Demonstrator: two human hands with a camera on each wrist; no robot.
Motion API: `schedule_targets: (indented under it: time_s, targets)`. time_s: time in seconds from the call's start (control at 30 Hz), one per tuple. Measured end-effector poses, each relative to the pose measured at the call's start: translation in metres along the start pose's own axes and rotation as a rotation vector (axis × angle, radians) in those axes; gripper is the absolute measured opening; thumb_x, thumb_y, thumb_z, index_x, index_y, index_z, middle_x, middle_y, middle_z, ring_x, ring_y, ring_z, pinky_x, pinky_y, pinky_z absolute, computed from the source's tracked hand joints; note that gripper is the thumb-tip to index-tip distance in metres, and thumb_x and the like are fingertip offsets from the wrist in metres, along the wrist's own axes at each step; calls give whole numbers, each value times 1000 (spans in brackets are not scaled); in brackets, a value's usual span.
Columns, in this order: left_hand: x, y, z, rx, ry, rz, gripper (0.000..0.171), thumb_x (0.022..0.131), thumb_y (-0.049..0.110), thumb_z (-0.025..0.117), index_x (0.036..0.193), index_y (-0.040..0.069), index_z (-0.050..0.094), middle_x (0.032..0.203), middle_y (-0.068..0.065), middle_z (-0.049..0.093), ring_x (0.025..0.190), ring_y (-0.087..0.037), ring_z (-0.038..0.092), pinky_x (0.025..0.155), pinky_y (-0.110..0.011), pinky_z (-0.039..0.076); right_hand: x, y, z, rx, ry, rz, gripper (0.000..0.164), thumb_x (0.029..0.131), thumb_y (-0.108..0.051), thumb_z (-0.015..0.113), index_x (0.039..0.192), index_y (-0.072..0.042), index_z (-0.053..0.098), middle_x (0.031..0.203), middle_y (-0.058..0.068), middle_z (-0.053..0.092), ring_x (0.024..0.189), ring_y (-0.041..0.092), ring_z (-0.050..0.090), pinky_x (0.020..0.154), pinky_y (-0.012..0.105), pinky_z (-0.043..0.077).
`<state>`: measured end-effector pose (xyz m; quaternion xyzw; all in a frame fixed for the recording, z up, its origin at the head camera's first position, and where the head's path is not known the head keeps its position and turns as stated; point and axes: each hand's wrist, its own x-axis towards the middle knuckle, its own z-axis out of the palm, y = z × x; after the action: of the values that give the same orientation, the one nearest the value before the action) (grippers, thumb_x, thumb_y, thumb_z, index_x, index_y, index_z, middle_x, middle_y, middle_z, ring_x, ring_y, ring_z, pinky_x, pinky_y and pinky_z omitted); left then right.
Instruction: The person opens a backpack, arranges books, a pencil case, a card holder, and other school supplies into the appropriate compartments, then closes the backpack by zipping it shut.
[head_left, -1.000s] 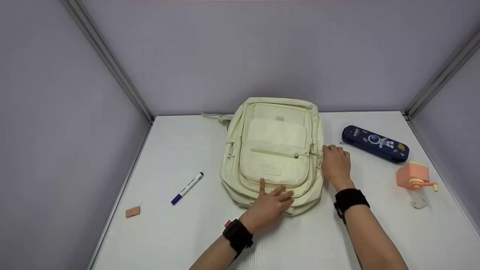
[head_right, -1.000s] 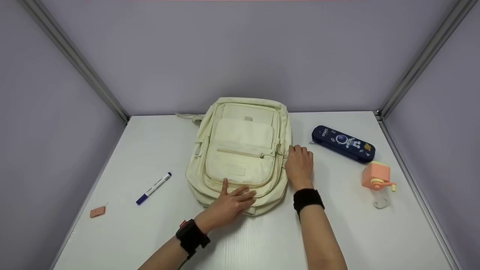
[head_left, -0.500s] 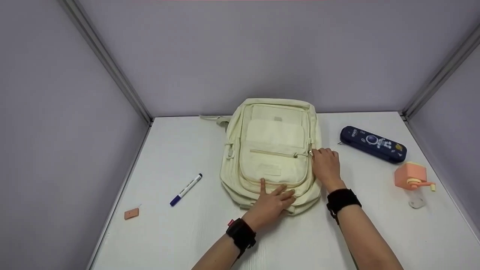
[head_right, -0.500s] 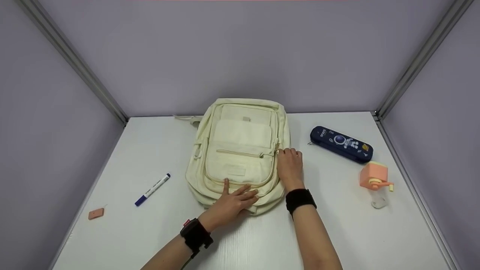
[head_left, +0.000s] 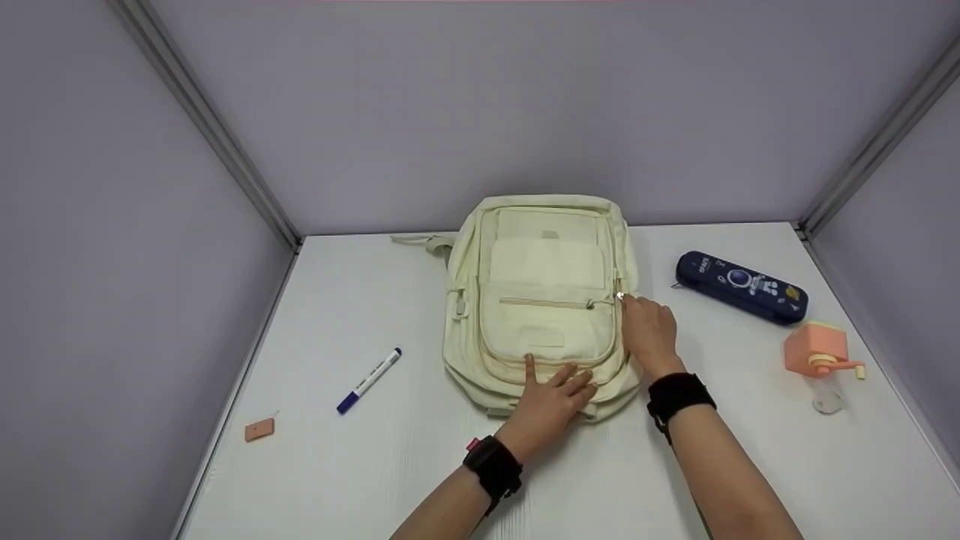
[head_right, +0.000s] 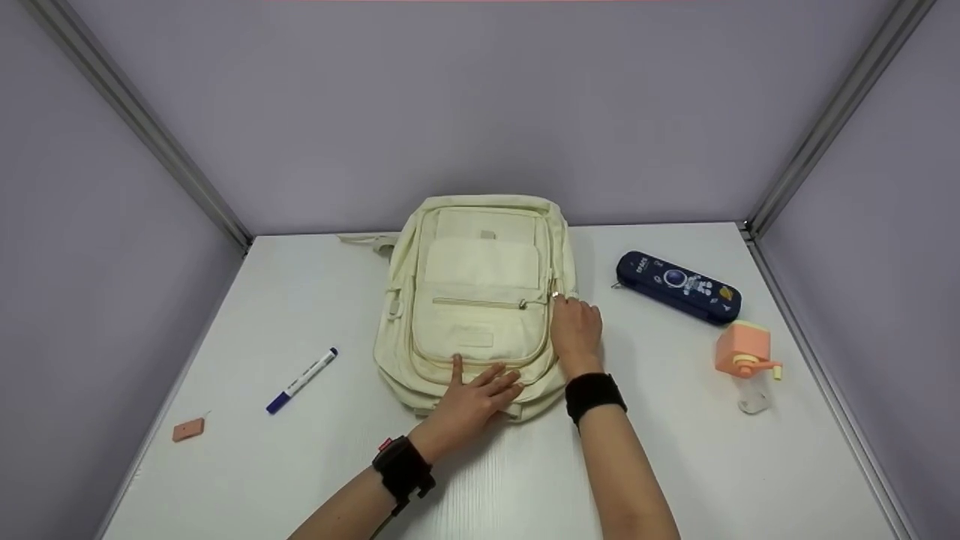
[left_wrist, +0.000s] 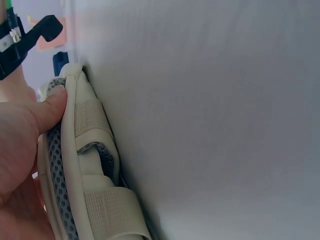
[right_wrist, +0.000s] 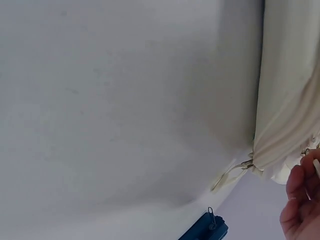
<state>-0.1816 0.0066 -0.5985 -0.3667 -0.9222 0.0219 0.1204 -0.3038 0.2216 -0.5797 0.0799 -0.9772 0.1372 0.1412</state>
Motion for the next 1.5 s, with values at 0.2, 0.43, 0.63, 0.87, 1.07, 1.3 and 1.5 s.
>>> schedule_targets:
  time_s: [0.2, 0.43, 0.63, 0.87, 1.07, 1.3, 1.5]
  targets:
    - [3, 2, 4, 35, 16, -28, 42, 100, 38, 48, 141, 32, 54, 148, 10, 45, 138, -16, 38, 98, -74, 26, -3, -1, 4, 43, 30, -21, 24, 98, -15, 57, 114, -1, 69, 82, 21, 67, 71, 45, 61, 64, 56, 46]
    - [1, -1, -3, -43, 61, -83, 42, 92, 39, 64, 133, 35, 61, 145, 3, 49, 137, -20, 41, 103, -68, 28, -3, 2, 7, 7, -1, -34, 22, 99, -17, 57, 105, 1, 69, 73, 21, 62, 65, 46, 58, 59, 56, 44]
    - [-11, -3, -10, -9, -3, -159, 54, 88, 43, 68, 139, 45, 52, 151, 3, 43, 141, -29, 33, 99, -73, 26, -5, 4, 7, 51, -102, 13, 27, 102, -18, 52, 110, 0, 70, 82, 23, 66, 75, 46, 61, 69, 57, 45]
    - [-17, -3, -5, 3, -7, -163, 54, 93, 47, 59, 145, 46, 44, 155, 2, 36, 143, -30, 28, 97, -75, 25, -5, 4, 2, 150, -162, 48, 30, 103, -18, 50, 119, -2, 69, 97, 26, 68, 87, 47, 62, 76, 58, 47]
    - [-18, -5, -2, -37, 5, -165, 58, 90, 47, 62, 145, 45, 45, 155, 1, 36, 144, -30, 27, 96, -77, 25, -13, 6, -4, 214, -127, 11, 24, 100, -14, 58, 116, -2, 72, 95, 24, 69, 85, 45, 63, 74, 56, 48]
    - [-18, -4, -1, -34, 10, -162, 58, 90, 48, 62, 145, 44, 45, 155, 0, 37, 143, -30, 28, 95, -77, 26, -27, 7, -14, 236, -148, 26, 23, 98, -13, 61, 116, -4, 72, 100, 22, 70, 90, 45, 64, 77, 56, 48]
    - [-18, -4, 1, -52, 27, -160, 57, 90, 47, 62, 145, 43, 46, 155, -1, 36, 143, -32, 28, 95, -78, 24, -40, 8, -24, 234, -184, 38, 23, 98, -11, 58, 113, -2, 73, 103, 22, 70, 91, 45, 64, 78, 56, 48]
